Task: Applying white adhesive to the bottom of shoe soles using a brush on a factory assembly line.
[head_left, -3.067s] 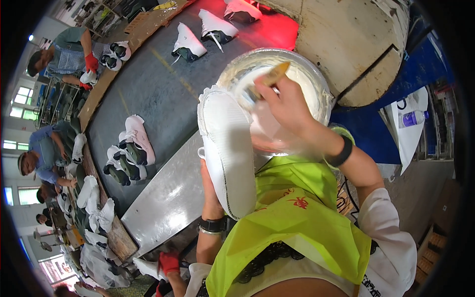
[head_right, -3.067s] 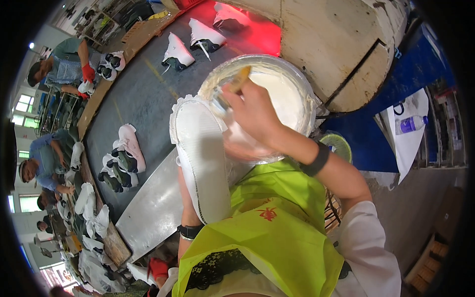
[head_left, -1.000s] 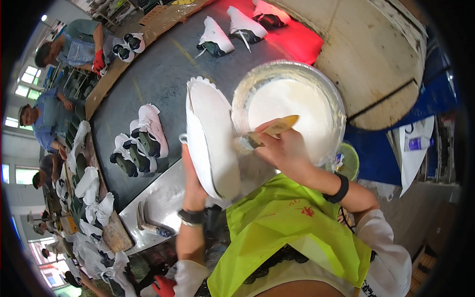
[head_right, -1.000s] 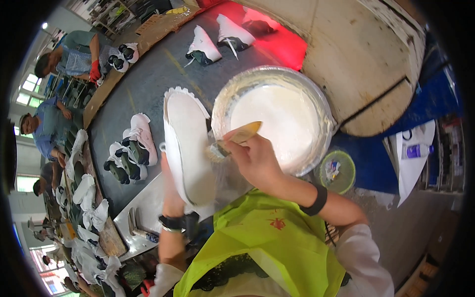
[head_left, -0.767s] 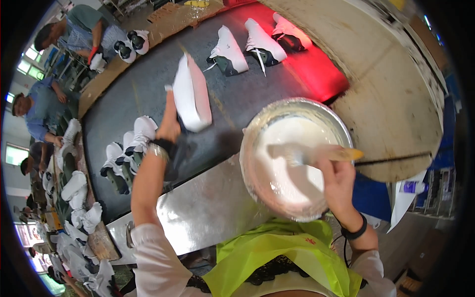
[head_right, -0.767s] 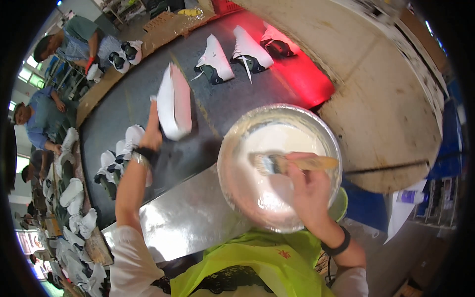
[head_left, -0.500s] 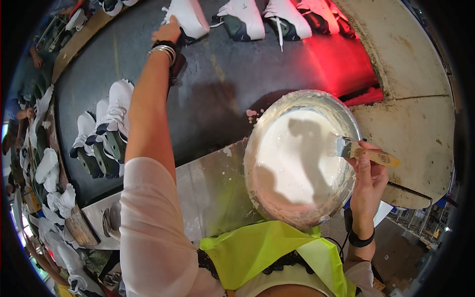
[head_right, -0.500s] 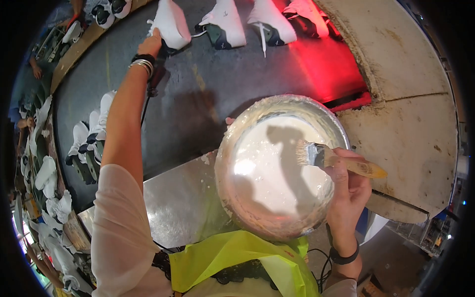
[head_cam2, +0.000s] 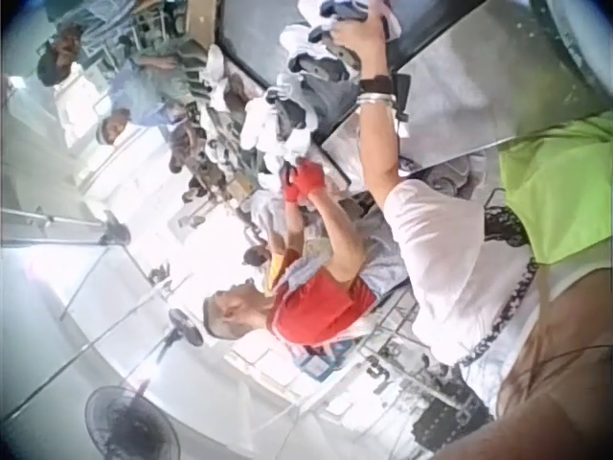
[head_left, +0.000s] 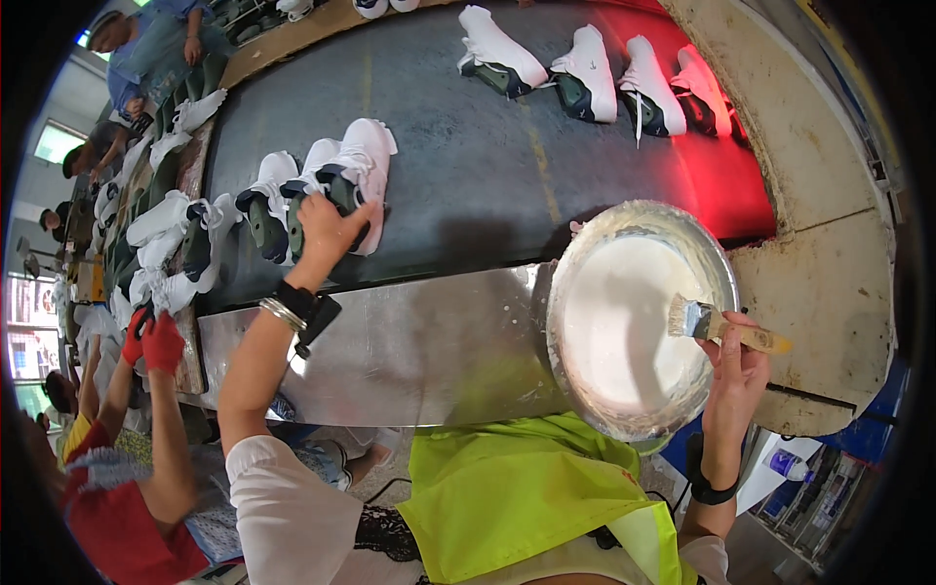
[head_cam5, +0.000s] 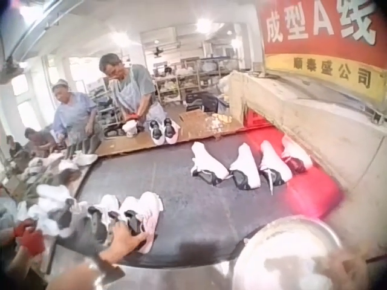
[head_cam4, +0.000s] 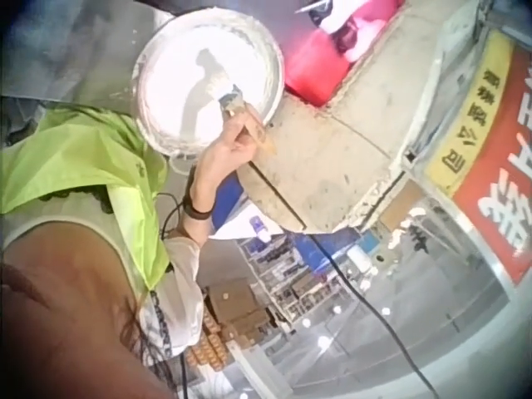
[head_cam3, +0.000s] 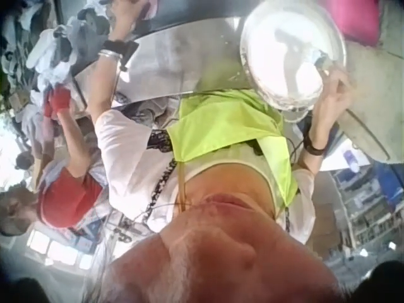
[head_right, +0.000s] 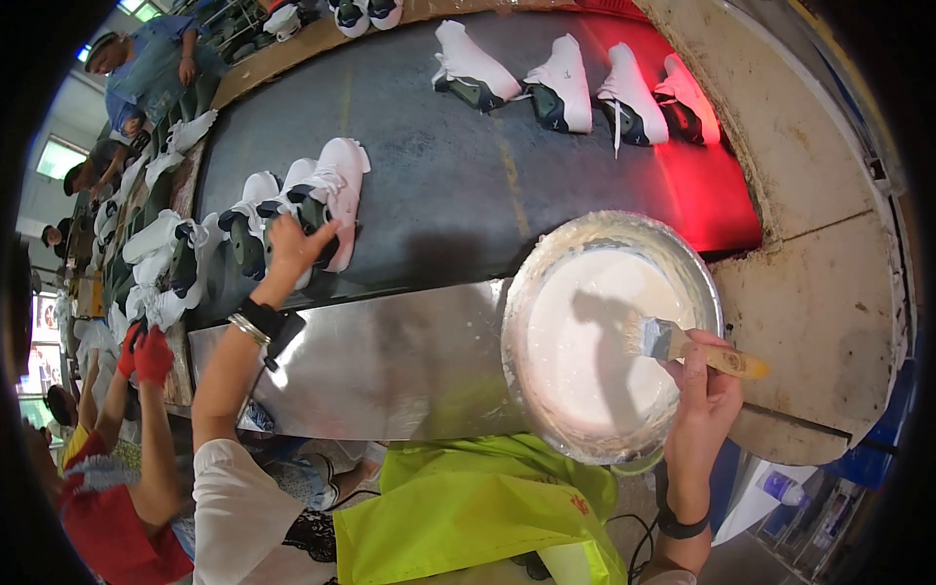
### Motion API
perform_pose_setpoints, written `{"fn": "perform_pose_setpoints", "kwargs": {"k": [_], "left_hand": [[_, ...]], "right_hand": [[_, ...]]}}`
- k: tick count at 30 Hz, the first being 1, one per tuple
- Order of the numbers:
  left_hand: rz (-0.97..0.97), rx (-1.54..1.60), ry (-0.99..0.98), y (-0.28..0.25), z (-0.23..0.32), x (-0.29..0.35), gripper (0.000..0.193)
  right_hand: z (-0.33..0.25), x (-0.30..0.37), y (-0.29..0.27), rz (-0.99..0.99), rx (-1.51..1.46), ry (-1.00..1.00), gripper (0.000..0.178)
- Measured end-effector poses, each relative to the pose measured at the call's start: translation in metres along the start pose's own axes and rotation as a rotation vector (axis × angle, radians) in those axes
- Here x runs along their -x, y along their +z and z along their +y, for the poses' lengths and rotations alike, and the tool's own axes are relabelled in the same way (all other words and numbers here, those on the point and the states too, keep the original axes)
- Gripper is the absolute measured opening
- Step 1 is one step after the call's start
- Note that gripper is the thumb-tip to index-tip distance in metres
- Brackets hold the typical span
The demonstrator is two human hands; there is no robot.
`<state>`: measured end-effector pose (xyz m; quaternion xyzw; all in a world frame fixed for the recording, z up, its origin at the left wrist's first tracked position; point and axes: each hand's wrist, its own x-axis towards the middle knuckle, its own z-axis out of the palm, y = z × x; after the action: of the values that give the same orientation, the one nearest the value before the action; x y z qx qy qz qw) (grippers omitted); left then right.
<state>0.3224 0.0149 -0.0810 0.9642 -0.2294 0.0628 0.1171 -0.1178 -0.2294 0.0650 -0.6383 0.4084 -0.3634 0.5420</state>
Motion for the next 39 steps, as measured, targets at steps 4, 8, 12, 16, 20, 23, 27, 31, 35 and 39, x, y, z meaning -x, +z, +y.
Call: {"fn": "perform_pose_setpoints", "kwargs": {"k": [4, 8, 12, 16, 20, 23, 27, 31, 35, 39], "left_hand": [[-0.465, 0.092, -0.308, 0.002, 0.018, -0.034, 0.101], [-0.086, 0.021, -0.235, 0.027, 0.039, -0.055, 0.095], [-0.036, 0.128, -0.084, 0.043, 0.023, -0.106, 0.082], [-0.093, 0.062, -0.053, 0.048, 0.020, -0.147, 0.082], [-0.032, 0.010, 0.073, 0.052, 0.017, -0.139, 0.075], [-0.081, 0.046, 0.361, 0.037, 0.034, -0.095, 0.063], [-0.054, 0.263, 0.821, 0.026, 0.090, -0.042, 0.052], [-0.075, 0.104, 1.236, 0.017, 0.163, -0.035, 0.046], [0.045, 0.011, 1.573, 0.021, 0.209, -0.037, 0.025], [0.103, -0.006, 1.553, 0.025, 0.225, -0.025, 0.025]], "right_hand": [[-0.008, 0.004, 0.003, -0.030, 0.006, 0.009, 0.023], [-0.007, -0.002, 0.002, -0.072, 0.045, 0.033, 0.023], [0.000, -0.011, 0.007, 0.003, 0.069, 0.082, 0.024], [-0.003, -0.030, 0.004, -0.010, 0.132, 0.124, 0.026], [-0.003, -0.043, 0.014, 0.026, 0.185, 0.110, 0.026], [-0.003, -0.042, 0.008, 0.052, 0.192, 0.108, 0.026], [-0.004, -0.038, 0.008, 0.098, 0.242, 0.154, 0.026], [-0.003, -0.040, 0.008, 0.104, 0.222, 0.126, 0.026], [-0.004, -0.037, -0.004, 0.142, 0.254, 0.148, 0.026], [-0.001, -0.033, -0.016, 0.157, 0.241, 0.174, 0.026]]}}
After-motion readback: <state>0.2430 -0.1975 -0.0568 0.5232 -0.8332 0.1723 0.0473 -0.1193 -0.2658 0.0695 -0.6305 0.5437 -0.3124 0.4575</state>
